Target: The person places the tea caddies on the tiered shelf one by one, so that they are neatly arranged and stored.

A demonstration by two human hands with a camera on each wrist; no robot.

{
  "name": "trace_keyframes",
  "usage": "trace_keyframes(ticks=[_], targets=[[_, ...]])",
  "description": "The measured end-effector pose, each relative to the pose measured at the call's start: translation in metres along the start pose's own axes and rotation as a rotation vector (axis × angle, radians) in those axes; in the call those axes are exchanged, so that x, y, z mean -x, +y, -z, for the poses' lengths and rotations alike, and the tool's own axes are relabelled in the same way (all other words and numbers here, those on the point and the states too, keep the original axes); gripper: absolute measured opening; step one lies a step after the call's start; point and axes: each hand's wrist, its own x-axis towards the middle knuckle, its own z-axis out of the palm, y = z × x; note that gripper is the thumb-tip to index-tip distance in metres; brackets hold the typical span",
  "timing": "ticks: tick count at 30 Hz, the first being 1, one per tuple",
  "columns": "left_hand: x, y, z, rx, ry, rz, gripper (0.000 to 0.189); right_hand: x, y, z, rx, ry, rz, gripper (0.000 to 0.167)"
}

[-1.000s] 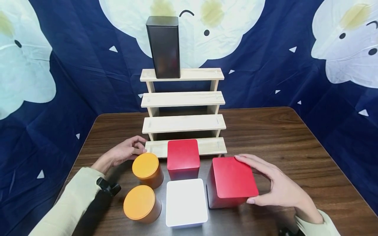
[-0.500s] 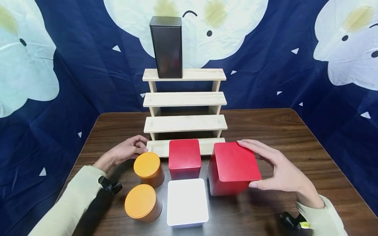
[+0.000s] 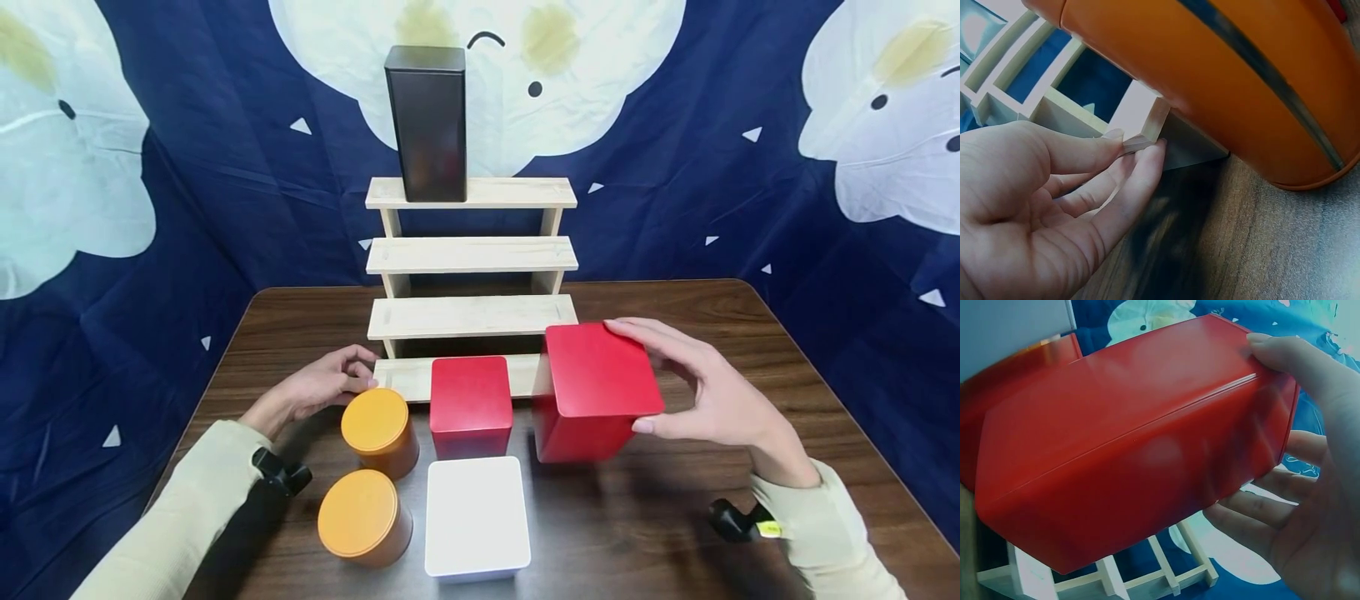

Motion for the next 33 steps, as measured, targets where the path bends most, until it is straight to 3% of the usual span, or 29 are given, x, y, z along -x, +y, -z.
trace_keyframes(ticks=[8, 16, 27, 33], targets=[[0.0, -0.001, -0.001, -0.003, 0.011, 0.003, 0.048, -0.018, -0.002, 0.01, -0.036, -0.009, 0.014, 0.091], [0.0, 0.0, -0.001, -0.001, 0.013, 0.005, 0.048, -0.036, -0.004, 0.019, 0.04, 0.012, 0.025, 0.09], [-0.001, 0.0, 0.0, -0.008, 0.012, 0.006, 0.047, -0.065, -0.002, 0.034, -0.035, 0.013, 0.076, 0.086], [-0.002, -0.001, -0.001, -0.008, 0.016, 0.017, 0.047, -0.08, 0.001, 0.039, 0.026, 0.024, 0.062, 0.085]])
